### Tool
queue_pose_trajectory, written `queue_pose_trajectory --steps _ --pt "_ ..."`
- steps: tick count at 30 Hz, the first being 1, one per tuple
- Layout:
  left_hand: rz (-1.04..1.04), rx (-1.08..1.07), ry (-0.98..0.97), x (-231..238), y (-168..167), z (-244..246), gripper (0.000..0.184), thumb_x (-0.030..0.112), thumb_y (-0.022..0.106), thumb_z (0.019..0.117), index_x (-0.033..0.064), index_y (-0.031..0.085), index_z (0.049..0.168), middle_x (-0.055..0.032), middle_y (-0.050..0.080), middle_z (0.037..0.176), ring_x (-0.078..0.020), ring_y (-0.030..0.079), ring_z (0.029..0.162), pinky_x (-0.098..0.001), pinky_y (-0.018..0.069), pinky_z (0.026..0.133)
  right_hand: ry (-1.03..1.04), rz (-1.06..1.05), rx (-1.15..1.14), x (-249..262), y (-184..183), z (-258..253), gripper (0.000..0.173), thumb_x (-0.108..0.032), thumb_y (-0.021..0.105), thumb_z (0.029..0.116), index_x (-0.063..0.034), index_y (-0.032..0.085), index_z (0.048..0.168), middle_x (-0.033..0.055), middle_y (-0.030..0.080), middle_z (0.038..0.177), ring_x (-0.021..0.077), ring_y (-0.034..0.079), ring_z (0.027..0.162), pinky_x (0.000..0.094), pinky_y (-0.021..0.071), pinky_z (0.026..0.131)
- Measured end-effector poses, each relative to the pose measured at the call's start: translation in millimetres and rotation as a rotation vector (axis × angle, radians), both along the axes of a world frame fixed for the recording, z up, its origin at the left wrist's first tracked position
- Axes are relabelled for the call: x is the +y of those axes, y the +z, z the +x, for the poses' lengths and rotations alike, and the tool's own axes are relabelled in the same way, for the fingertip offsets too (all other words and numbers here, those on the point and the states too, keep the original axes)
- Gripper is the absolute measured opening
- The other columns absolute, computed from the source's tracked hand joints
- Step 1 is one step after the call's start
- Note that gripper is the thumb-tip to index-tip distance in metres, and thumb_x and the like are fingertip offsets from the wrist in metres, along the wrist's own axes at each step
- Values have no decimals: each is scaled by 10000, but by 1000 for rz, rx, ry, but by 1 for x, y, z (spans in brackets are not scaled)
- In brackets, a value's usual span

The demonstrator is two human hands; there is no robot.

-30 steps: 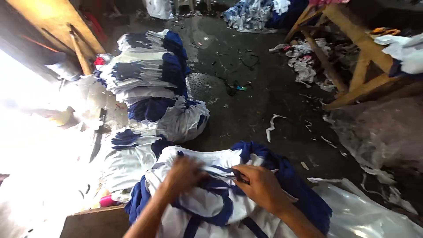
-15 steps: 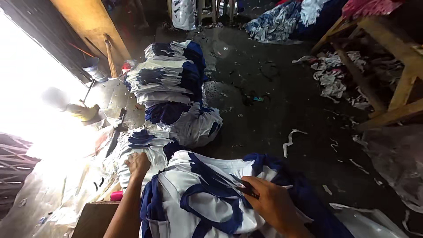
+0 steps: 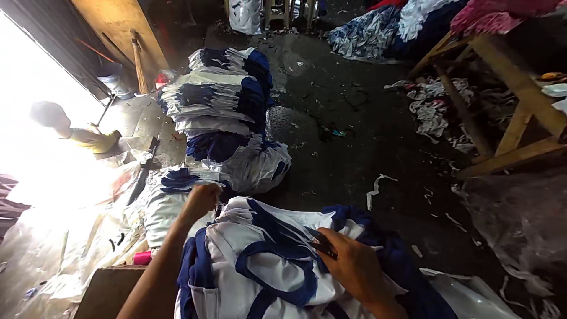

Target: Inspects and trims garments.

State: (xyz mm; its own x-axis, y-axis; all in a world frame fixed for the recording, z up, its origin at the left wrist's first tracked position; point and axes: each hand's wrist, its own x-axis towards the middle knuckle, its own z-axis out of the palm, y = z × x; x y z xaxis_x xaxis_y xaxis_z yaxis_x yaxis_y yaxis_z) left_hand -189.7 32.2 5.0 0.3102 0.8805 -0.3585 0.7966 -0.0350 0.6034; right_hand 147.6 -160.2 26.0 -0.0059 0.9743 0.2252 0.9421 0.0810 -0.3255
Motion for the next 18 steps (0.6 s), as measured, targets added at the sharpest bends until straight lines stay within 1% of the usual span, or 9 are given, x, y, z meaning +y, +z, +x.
queue_pose_trajectory --steps 3,7,9,10,11,13,14,16,18 --pt "106 28 140 3 11 -33 285 122 460 1093 -36 696 1109 -182 708 894 -313 695 772 -537 568 796 -16 -149 41 10 11 1 318 -228 734 831 -68 758 1105 123 728 789 334 710 663 564 552 569" --pt "420 18 636 4 18 -99 239 54 581 1013 -78 640 1204 -276 705 1049 -414 703 925 -609 550 875 -9 -302 36 25 19 -3 312 -243 722 881 -76 744 1144 153 737 841 377 722 752 606 549 636" --pt "268 294 764 6 15 -117 658 51 655 949 2 370 1540 -393 476 1422 -605 491 1277 -779 366 1020 -8 -293 3 24 17 -7 323 -241 726 873 -74 742 1150 150 740 843 373 725 747 597 551 631" --pt "175 354 744 2 9 -115 824 64 690 925 38 232 1610 -432 310 1526 -673 336 1363 -859 235 1040 -6 -275 -13 23 16 -9 328 -236 730 866 -69 742 1148 151 740 838 371 726 738 592 552 622" --pt "138 367 658 -6 1 -108 826 92 701 927 23 238 1608 -447 303 1520 -687 301 1374 -877 193 1040 0 -239 -29 23 14 -11 328 -235 734 852 -63 745 1131 147 738 822 368 725 717 584 554 602" --pt "118 244 395 -20 -15 -76 613 198 660 989 9 426 1523 -332 521 1425 -543 510 1298 -745 390 1028 4 -209 -44 26 12 -14 333 -227 739 844 -52 745 1127 155 739 823 378 727 712 590 555 593" --pt "47 73 269 -26 -26 -55 625 244 619 1026 34 374 1561 -262 539 1453 -442 564 1295 -637 450 1057 2 -220 -42 26 13 -15 339 -218 742 848 -45 741 1139 169 740 839 394 727 729 606 552 607" --pt "-157 -258 111 -33 -55 -18 670 303 536 1069 77 233 1623 -183 437 1575 -321 527 1378 -510 439 1137 5 -217 -55 27 13 -16 333 -223 736 849 -42 741 1128 170 736 828 399 723 721 612 546 598" --pt "-272 -184 87 -36 -84 -8 483 271 440 1110 8 457 1515 -216 492 1527 -341 467 1424 -526 334 1187 12 -191 -66 24 12 -16 341 -236 725 843 -38 743 1120 164 730 806 392 717 694 607 540 576"
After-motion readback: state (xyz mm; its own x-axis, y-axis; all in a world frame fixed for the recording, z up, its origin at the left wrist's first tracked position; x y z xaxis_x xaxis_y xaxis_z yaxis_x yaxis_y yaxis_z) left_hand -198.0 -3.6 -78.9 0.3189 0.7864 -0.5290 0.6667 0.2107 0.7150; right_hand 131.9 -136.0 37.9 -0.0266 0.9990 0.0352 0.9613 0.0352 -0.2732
